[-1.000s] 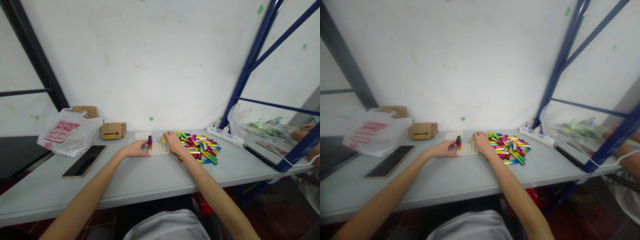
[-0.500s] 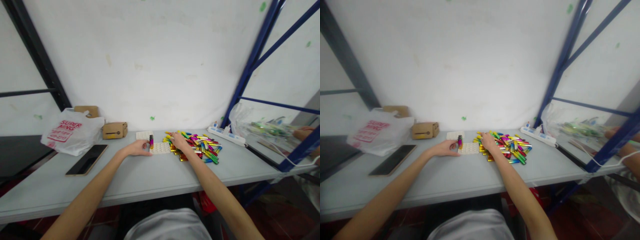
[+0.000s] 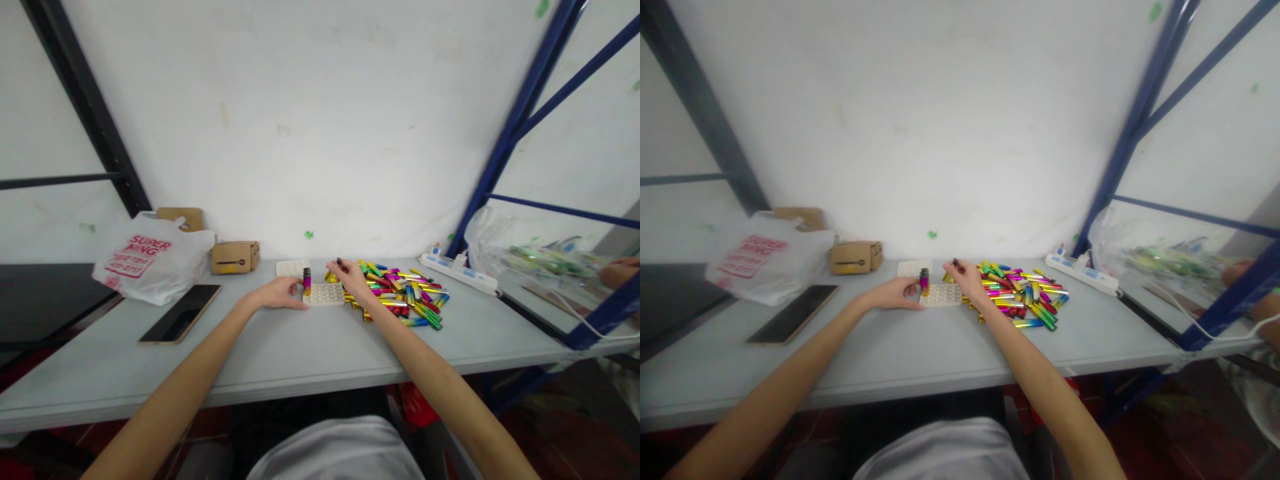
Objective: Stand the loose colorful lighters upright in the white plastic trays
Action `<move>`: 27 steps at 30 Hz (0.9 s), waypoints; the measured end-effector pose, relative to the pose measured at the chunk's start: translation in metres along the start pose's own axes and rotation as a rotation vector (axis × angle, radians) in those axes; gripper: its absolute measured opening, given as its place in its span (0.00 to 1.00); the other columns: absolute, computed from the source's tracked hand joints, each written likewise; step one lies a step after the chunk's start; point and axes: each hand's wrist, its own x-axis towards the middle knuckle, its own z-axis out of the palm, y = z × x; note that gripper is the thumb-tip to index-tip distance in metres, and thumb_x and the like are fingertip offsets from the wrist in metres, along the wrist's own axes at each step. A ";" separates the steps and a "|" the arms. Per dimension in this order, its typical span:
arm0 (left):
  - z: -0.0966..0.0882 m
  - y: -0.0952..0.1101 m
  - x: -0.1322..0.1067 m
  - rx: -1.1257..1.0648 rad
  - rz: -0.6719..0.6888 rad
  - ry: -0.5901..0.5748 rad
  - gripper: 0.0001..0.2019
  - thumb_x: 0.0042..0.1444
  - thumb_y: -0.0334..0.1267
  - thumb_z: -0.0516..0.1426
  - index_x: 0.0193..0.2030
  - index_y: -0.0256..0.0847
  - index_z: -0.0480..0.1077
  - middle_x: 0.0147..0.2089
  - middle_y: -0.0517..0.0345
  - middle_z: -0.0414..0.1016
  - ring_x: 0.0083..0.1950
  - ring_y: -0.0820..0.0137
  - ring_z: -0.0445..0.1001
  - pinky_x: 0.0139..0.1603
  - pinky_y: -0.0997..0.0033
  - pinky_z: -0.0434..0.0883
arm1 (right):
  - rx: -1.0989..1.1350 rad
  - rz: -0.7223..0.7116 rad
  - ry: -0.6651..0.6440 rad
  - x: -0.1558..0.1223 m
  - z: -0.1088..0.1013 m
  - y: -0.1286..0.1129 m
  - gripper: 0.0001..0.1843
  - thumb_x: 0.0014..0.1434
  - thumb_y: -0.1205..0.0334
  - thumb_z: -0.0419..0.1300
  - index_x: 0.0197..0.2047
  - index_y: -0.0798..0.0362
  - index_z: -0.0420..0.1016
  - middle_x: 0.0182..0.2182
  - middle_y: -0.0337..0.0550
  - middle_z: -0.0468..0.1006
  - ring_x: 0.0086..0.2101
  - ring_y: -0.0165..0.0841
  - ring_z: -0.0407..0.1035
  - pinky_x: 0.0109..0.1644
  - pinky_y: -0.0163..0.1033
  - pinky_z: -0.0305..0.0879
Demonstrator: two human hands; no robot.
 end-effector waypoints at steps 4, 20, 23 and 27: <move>0.000 0.001 0.000 -0.008 -0.001 -0.001 0.33 0.43 0.64 0.63 0.46 0.36 0.71 0.36 0.57 0.71 0.36 0.66 0.69 0.35 0.72 0.63 | 0.083 -0.034 -0.067 -0.005 0.011 0.000 0.28 0.66 0.38 0.48 0.35 0.53 0.75 0.26 0.38 0.71 0.30 0.32 0.66 0.36 0.35 0.62; 0.001 0.000 -0.001 0.002 -0.003 0.001 0.35 0.42 0.66 0.62 0.47 0.37 0.70 0.38 0.55 0.72 0.37 0.64 0.70 0.36 0.71 0.64 | 0.626 0.367 -0.318 -0.013 0.015 -0.022 0.31 0.61 0.31 0.44 0.21 0.48 0.50 0.15 0.28 0.44 0.16 0.24 0.36 0.19 0.33 0.35; 0.001 -0.001 -0.001 -0.012 -0.004 -0.004 0.36 0.43 0.65 0.62 0.49 0.37 0.71 0.38 0.56 0.72 0.38 0.64 0.70 0.36 0.71 0.64 | 0.525 0.408 -0.240 -0.013 0.015 -0.021 0.26 0.62 0.39 0.43 0.20 0.47 0.47 0.14 0.29 0.43 0.15 0.25 0.36 0.19 0.34 0.35; 0.000 0.001 -0.001 -0.020 -0.011 0.001 0.35 0.42 0.65 0.63 0.48 0.37 0.71 0.37 0.56 0.72 0.37 0.64 0.70 0.35 0.72 0.63 | 0.421 0.373 -0.187 -0.012 0.017 -0.015 0.22 0.63 0.45 0.40 0.21 0.46 0.47 0.14 0.31 0.44 0.15 0.27 0.38 0.18 0.35 0.36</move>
